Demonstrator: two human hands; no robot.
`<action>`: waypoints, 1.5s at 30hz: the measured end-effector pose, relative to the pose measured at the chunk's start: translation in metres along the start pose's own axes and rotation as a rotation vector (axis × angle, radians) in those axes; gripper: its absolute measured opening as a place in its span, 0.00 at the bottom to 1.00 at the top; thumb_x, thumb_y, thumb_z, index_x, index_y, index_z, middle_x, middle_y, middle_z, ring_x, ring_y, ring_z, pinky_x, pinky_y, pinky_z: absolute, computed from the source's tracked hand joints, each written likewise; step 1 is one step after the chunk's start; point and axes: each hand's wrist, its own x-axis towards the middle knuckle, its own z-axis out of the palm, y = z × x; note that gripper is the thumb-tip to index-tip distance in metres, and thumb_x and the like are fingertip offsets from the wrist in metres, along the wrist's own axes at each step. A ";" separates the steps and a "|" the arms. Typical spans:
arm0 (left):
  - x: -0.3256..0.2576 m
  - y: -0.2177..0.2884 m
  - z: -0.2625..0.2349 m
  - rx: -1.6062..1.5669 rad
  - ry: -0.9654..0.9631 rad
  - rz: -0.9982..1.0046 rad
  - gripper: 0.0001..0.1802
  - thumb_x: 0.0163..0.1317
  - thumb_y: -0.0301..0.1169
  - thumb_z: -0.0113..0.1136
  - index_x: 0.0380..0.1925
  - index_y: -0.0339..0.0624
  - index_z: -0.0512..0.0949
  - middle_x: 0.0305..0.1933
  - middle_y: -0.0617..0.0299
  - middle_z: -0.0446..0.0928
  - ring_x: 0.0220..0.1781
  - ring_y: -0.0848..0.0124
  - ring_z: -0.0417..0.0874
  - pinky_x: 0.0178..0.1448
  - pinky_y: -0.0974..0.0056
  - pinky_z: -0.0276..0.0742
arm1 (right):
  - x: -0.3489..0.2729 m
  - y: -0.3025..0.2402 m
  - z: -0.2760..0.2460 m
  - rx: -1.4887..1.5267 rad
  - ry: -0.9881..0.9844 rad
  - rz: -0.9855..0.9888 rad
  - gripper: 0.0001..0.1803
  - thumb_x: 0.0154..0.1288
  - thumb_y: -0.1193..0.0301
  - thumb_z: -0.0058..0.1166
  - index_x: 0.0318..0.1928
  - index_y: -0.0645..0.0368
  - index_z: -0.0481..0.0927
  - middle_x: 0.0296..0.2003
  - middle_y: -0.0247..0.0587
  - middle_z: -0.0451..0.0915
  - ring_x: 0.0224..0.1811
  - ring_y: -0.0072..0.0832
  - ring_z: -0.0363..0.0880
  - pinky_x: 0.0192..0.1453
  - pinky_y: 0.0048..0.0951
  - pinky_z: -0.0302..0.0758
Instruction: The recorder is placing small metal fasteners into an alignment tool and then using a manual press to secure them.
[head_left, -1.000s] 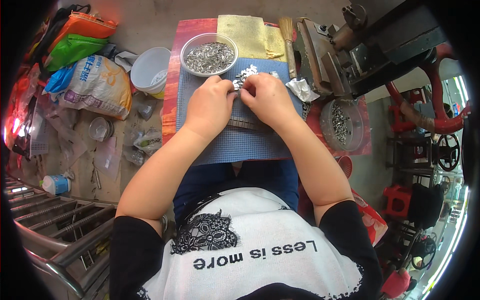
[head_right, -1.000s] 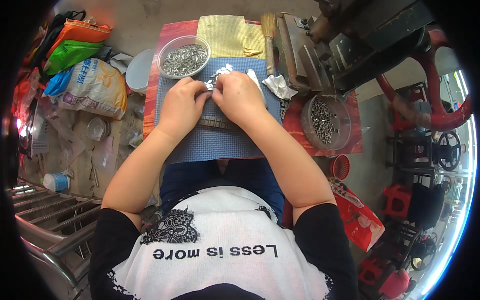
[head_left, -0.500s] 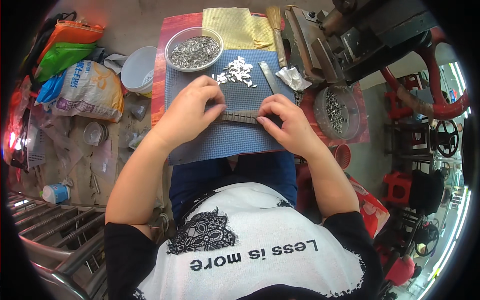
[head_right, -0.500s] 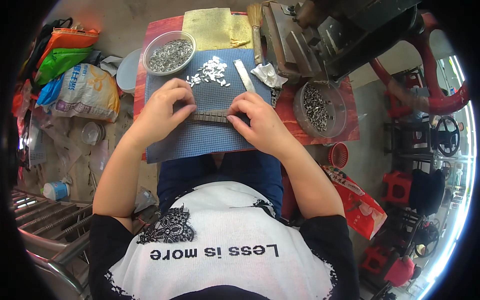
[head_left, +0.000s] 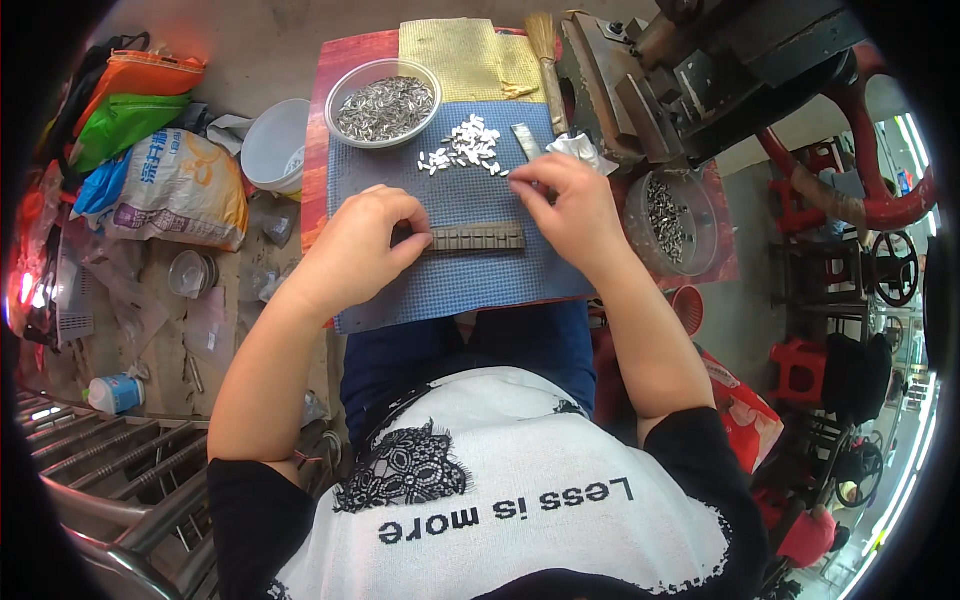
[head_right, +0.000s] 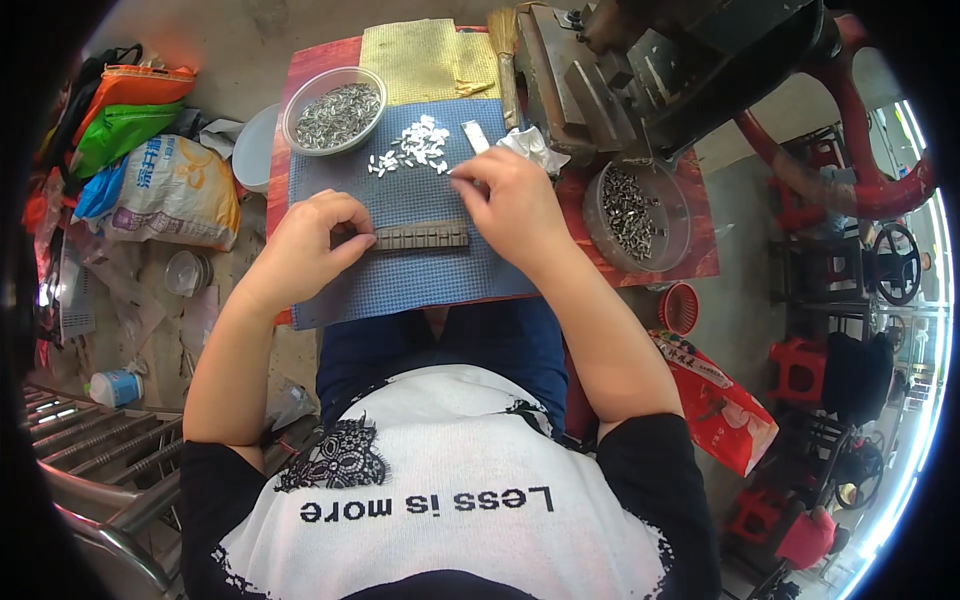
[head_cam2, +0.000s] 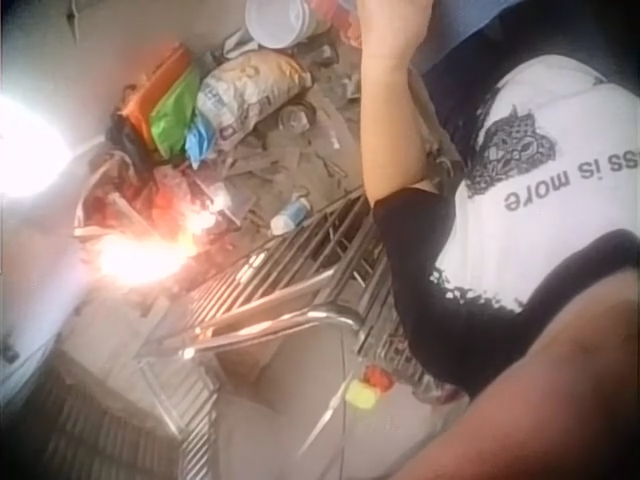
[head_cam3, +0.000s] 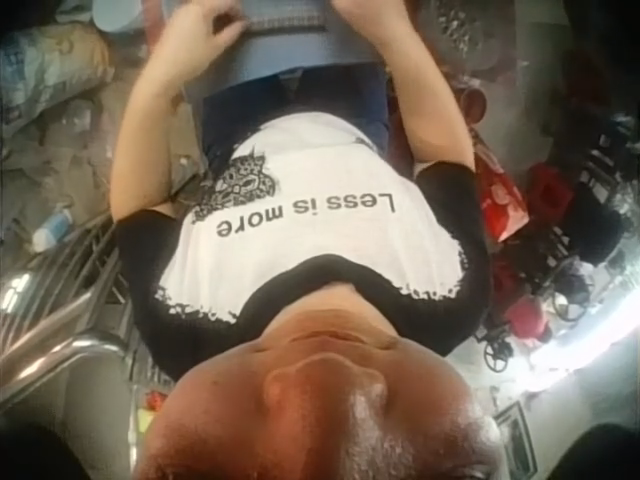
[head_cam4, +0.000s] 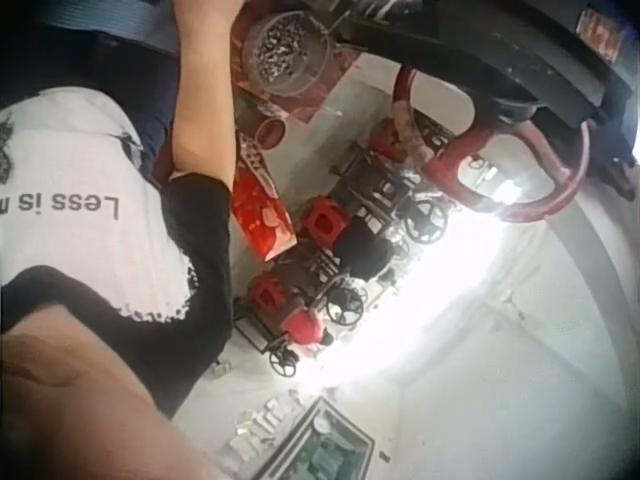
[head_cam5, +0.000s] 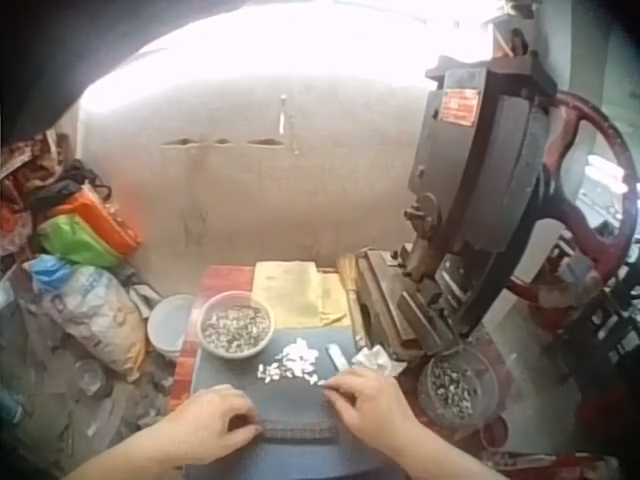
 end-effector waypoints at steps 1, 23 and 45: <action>0.000 0.001 0.001 0.010 0.032 -0.005 0.06 0.57 0.23 0.66 0.33 0.33 0.80 0.34 0.55 0.79 0.41 0.62 0.80 0.46 0.61 0.77 | 0.006 0.003 0.002 -0.114 0.065 -0.006 0.06 0.60 0.72 0.65 0.37 0.61 0.87 0.35 0.44 0.83 0.41 0.42 0.83 0.47 0.38 0.78; 0.084 0.002 0.041 0.336 0.258 -0.001 0.06 0.60 0.29 0.65 0.36 0.39 0.84 0.38 0.50 0.81 0.44 0.50 0.83 0.50 0.52 0.80 | -0.011 0.000 -0.005 -0.215 -0.031 0.014 0.06 0.56 0.73 0.66 0.33 0.62 0.84 0.33 0.46 0.78 0.42 0.45 0.79 0.50 0.41 0.77; -0.003 0.000 0.024 0.008 0.126 0.020 0.06 0.60 0.22 0.65 0.35 0.32 0.78 0.44 0.53 0.77 0.45 0.60 0.80 0.50 0.61 0.76 | -0.026 -0.018 0.010 0.084 -0.082 -0.098 0.06 0.59 0.75 0.63 0.37 0.61 0.82 0.40 0.40 0.81 0.47 0.39 0.78 0.53 0.36 0.75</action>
